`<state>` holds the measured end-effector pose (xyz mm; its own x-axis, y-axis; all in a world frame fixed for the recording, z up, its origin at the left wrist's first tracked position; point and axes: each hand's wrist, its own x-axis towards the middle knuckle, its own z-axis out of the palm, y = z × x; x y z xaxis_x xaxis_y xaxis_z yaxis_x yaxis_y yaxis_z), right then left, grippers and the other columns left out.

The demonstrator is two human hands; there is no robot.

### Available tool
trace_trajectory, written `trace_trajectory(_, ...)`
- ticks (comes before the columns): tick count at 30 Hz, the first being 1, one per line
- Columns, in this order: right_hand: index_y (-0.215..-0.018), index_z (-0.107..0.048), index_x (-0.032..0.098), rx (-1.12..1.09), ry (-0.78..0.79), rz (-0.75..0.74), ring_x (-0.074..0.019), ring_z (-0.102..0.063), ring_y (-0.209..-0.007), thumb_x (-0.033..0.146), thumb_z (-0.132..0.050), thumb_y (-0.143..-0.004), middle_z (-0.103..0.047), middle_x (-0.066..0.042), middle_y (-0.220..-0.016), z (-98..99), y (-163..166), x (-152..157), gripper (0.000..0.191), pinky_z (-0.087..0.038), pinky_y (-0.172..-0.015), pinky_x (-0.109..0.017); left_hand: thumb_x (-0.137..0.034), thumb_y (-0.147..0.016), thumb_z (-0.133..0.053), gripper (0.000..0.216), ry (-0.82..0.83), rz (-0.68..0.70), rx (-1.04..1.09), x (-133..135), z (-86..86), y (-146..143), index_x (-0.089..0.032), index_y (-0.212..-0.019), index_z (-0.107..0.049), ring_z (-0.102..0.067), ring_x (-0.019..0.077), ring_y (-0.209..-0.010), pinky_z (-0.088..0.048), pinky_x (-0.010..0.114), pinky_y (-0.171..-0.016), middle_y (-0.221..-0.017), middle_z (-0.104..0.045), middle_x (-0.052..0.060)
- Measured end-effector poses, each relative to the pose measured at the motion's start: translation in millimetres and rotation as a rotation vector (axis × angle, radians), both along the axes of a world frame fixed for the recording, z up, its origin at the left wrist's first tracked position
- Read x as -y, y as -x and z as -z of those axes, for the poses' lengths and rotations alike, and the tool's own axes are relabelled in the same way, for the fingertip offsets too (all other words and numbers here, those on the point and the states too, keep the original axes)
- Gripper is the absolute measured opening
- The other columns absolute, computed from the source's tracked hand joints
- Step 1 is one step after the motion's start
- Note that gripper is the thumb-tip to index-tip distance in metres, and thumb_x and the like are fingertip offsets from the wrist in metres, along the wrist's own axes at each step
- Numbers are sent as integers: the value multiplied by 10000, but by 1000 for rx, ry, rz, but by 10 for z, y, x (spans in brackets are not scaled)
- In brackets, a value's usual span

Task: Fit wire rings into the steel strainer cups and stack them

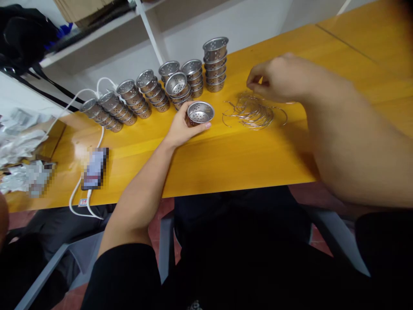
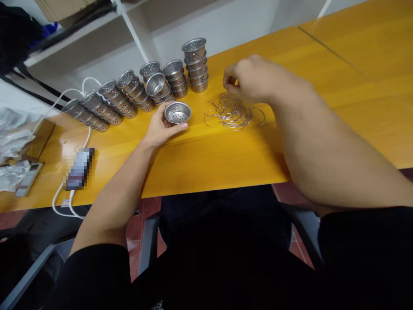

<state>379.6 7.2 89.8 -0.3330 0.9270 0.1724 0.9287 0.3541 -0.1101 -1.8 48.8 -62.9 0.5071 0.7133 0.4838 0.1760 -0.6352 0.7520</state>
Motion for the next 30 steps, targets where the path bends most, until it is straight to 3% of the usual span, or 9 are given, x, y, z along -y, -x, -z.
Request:
trace_trajectory(5,-1272,-841,269,-197,-94,23,-401,-877,-1370,113,-676,-1181,-919,-210,-1471,-75,50,95,245,-643,-1216,-525,-960,-832,-1091,1195,-21,10,40,25,-35,-1,-302,-1712,-623,-829,386,-1569,-667,659,-1418,-1615,-769,133)
trace_trajectory(9,-1323,-875,241,-361,-180,9,-328,-874,-1247,107,-685,-1230,-926,-201,-1394,-71,159,179,250,-636,-1160,-467,-931,-770,-1148,1241,-47,-44,-14,92,-115,4,-316,-1718,-633,-813,396,-1583,-648,658,-1440,-1585,-782,123)
trace_trajectory(12,-1348,-899,226,-460,-194,-26,-276,-841,-1070,114,-738,-1232,-926,-157,-1227,27,270,158,228,-626,-1067,-421,-942,-780,-1134,1235,-72,-68,-28,104,-133,5,-314,-1715,-627,-808,399,-1579,-643,656,-1441,-1565,-784,118)
trace_trajectory(16,-1288,-893,259,-461,-162,-189,-290,-817,-1184,65,-736,-1177,-886,-160,-1301,198,384,68,273,-601,-1167,-441,-932,-769,-1146,1220,-80,-82,-17,72,-93,-6,-315,-1685,-629,-825,392,-1532,-666,643,-1411,-1541,-790,113)
trace_trajectory(19,-1250,-886,283,-530,-112,-269,-289,-819,-1209,36,-788,-1133,-882,-139,-1337,283,438,26,291,-593,-1240,-452,-948,-833,-1098,1217,-97,-54,8,28,-39,-27,-344,-1744,-562,-806,380,-1575,-655,627,-1426,-1631,-753,126)
trace_trajectory(23,-1163,-871,273,-722,-65,-231,-264,-798,-1017,66,-878,-1122,-908,-102,-1181,362,498,0,211,-634,-1082,-439,-973,-988,-948,1117,-115,-32,41,0,-4,-71,-375,-1809,-482,-792,349,-1609,-654,584,-1431,-1750,-693,143)
trace_trajectory(26,-1098,-843,253,-881,-33,-246,-232,-727,-885,137,-911,-1155,-881,-100,-1081,428,532,-22,146,-614,-926,-418,-986,-958,-967,1121,-109,-46,19,24,-16,-99,-348,-1766,-525,-809,349,-1556,-660,587,-1419,-1694,-714,140)
trace_trajectory(30,-1062,-803,264,-985,12,-360,-211,-626,-808,433,-1034,-1162,-801,-72,-983,502,596,-5,304,-577,-841,-420,-994,-937,-978,1110,-121,-88,0,49,-12,-127,-328,-1710,-540,-818,337,-1482,-656,599,-1408,-1600,-730,122)
